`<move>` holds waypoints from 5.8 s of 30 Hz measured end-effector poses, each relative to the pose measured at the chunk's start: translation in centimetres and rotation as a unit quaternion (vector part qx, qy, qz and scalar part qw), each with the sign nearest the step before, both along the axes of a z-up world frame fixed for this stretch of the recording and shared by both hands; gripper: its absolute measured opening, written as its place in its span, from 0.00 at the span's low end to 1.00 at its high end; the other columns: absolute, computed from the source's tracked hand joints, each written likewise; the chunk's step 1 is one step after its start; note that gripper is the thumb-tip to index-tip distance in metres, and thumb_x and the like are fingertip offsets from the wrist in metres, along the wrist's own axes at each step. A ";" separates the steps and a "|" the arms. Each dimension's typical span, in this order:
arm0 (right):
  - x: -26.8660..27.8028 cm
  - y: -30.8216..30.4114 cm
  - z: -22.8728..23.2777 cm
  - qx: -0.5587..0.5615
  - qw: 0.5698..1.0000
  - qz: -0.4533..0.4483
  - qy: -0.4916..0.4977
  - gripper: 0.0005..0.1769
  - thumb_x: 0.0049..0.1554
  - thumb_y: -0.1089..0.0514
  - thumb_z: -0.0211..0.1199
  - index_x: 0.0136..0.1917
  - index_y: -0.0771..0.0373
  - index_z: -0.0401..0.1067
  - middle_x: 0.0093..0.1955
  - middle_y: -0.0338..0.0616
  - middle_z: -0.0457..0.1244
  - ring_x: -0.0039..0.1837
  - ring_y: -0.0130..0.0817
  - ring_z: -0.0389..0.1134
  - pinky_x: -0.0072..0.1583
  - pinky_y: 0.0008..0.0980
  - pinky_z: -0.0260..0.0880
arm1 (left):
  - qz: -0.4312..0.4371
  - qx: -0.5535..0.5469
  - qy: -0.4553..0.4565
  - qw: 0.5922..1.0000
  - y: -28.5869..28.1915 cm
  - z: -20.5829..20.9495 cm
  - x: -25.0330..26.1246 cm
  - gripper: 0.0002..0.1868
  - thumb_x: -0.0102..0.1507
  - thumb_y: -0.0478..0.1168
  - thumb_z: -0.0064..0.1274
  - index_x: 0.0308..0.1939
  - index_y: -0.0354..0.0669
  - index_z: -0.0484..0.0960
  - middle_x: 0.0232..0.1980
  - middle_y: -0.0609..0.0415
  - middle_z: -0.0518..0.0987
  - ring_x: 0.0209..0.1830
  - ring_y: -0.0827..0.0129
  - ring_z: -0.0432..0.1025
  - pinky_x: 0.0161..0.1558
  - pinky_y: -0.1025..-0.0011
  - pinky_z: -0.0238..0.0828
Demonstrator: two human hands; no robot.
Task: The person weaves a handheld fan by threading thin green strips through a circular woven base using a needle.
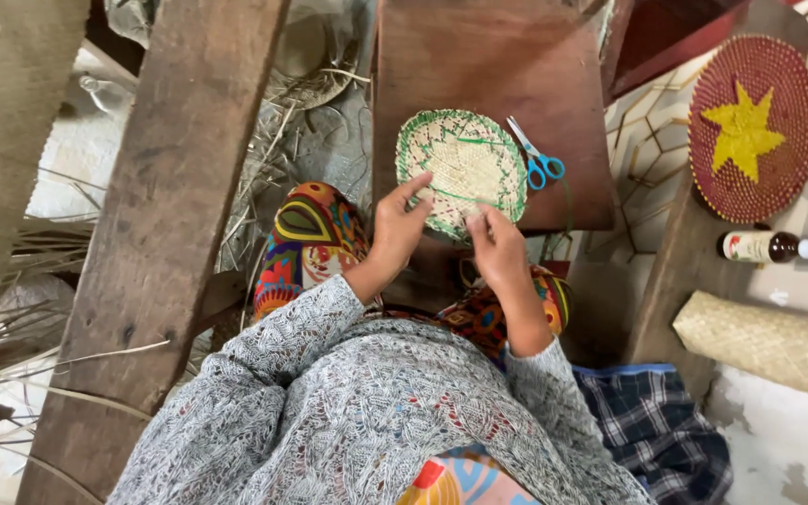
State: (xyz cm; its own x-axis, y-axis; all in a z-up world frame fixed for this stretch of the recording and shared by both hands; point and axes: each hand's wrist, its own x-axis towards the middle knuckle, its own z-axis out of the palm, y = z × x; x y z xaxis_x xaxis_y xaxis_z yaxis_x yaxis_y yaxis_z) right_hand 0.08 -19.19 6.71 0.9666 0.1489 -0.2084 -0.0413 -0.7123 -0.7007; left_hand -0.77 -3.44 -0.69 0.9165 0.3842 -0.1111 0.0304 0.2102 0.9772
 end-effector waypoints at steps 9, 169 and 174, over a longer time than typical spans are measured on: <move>4.1 0.5 -2.8 0.304 0.949 -0.010 -0.082 0.08 0.61 0.64 0.68 0.54 0.69 0.79 0.35 0.53 0.71 0.28 0.29 0.69 0.32 0.27 0.69 | -0.146 0.069 0.121 0.979 -1.8 3.1 -2.0 0.27 0.59 0.36 0.60 0.61 0.63 0.82 0.62 0.52 0.81 0.56 0.58 0.79 0.58 0.64 0.76; 1.2 -1.7 8.6 0.390 0.902 -0.088 -0.161 0.08 0.72 0.60 0.48 0.54 0.67 0.54 0.39 0.63 0.68 0.35 0.41 0.73 0.37 0.32 0.81 | -0.153 -0.313 0.030 0.937 -1.3 5.6 -4.0 0.15 0.57 0.24 0.64 0.48 0.27 0.81 0.37 0.44 0.83 0.34 0.59 0.82 0.31 0.67 0.86; 0.9 -1.7 8.1 0.322 0.921 -0.080 -0.206 0.08 0.71 0.63 0.50 0.53 0.71 0.55 0.39 0.65 0.69 0.34 0.43 0.74 0.35 0.35 0.81 | -0.150 -0.303 0.027 0.941 -1.3 8.1 -4.1 0.16 0.57 0.24 0.64 0.48 0.26 0.81 0.37 0.42 0.84 0.35 0.59 0.82 0.32 0.65 0.86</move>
State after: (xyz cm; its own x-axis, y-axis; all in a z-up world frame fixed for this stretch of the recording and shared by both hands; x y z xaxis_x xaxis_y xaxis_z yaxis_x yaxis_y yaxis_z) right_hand 0.94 -20.90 14.78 0.9641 -0.0369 0.2628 0.2546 -0.1517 -0.9551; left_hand -4.88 -4.77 7.38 0.9602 -0.0405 -0.2765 0.2243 0.7021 0.6759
